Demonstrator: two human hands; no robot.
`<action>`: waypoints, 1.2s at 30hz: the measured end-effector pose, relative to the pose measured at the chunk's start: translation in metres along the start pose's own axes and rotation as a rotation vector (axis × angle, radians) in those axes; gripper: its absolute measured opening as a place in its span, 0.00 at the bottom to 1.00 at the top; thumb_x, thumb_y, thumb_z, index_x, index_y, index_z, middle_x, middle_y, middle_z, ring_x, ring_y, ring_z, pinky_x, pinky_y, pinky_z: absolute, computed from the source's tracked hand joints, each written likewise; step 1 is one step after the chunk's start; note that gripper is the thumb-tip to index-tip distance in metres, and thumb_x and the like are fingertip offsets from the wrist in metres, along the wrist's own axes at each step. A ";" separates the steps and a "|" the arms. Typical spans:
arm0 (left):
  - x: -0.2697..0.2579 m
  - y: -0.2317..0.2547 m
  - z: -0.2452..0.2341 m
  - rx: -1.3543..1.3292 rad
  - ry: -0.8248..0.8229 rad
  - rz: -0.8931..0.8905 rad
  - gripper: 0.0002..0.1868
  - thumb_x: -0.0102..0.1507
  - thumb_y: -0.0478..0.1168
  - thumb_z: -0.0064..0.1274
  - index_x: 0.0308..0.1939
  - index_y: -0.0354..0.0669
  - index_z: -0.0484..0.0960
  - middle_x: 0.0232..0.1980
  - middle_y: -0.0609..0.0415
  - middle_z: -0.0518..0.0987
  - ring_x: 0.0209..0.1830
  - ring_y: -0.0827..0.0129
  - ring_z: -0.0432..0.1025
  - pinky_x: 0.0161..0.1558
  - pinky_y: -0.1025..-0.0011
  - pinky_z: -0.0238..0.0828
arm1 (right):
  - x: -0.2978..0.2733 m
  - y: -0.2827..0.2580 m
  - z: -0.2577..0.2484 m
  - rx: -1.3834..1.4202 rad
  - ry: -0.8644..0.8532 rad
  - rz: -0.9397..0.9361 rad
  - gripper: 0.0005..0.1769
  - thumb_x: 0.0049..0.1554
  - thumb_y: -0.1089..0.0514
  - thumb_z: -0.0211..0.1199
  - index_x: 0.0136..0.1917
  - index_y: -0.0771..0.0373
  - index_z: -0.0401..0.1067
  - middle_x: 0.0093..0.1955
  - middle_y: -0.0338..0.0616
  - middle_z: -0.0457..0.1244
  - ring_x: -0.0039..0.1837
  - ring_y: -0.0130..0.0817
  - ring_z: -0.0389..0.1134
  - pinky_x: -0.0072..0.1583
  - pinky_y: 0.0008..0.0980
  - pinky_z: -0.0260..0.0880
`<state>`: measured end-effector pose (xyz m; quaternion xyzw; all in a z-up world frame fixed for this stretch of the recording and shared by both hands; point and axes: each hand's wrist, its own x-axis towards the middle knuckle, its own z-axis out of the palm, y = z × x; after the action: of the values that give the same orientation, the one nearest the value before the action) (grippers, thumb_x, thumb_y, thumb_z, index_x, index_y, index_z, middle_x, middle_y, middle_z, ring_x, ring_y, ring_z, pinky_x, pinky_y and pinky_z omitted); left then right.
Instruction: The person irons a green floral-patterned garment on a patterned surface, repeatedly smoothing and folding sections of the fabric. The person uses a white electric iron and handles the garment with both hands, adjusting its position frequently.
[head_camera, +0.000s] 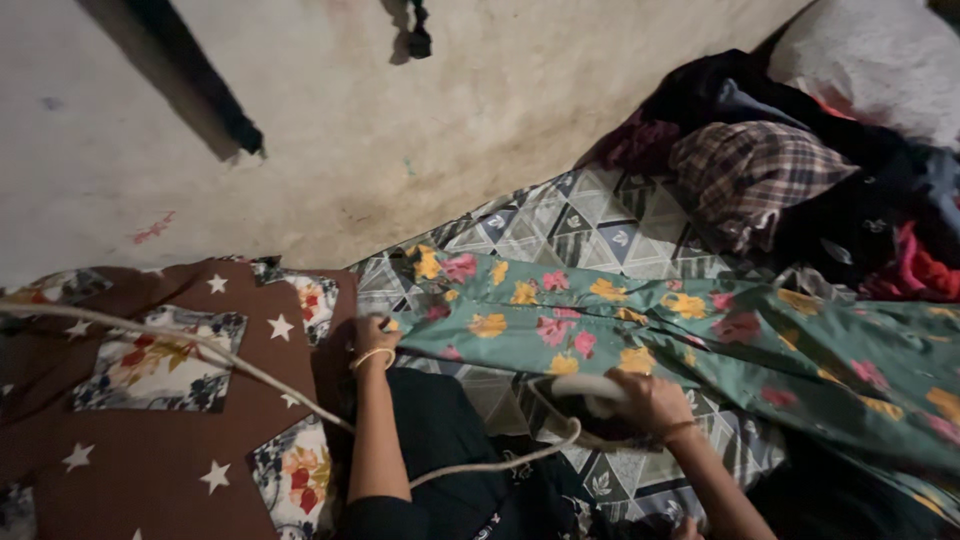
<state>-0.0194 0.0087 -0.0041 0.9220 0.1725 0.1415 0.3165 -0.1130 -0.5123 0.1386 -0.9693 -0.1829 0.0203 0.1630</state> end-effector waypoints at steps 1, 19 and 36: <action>-0.001 0.000 0.001 0.005 -0.007 -0.047 0.26 0.43 0.46 0.73 0.43 0.39 0.87 0.46 0.38 0.84 0.48 0.46 0.78 0.51 0.55 0.74 | -0.008 0.004 0.002 -0.006 -0.062 0.048 0.25 0.47 0.41 0.67 0.59 0.42 0.75 0.46 0.42 0.72 0.44 0.46 0.76 0.44 0.44 0.75; -0.009 0.010 -0.011 -0.351 -0.135 -0.367 0.20 0.61 0.52 0.63 0.40 0.36 0.84 0.31 0.50 0.82 0.22 0.66 0.76 0.30 0.63 0.72 | -0.013 0.139 0.079 0.049 0.369 -0.128 0.11 0.49 0.62 0.63 0.46 0.54 0.80 0.49 0.40 0.69 0.54 0.45 0.69 0.55 0.41 0.71; -0.010 0.001 -0.033 0.117 -0.286 -0.337 0.37 0.47 0.59 0.71 0.51 0.35 0.84 0.50 0.36 0.83 0.50 0.48 0.79 0.53 0.55 0.76 | -0.040 0.116 0.050 0.100 0.193 -0.062 0.10 0.51 0.54 0.65 0.47 0.51 0.80 0.45 0.40 0.70 0.51 0.44 0.70 0.53 0.41 0.71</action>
<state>-0.0403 0.0215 0.0207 0.9077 0.2852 -0.0557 0.3027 -0.1149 -0.6135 0.0525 -0.9513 -0.1950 -0.0689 0.2287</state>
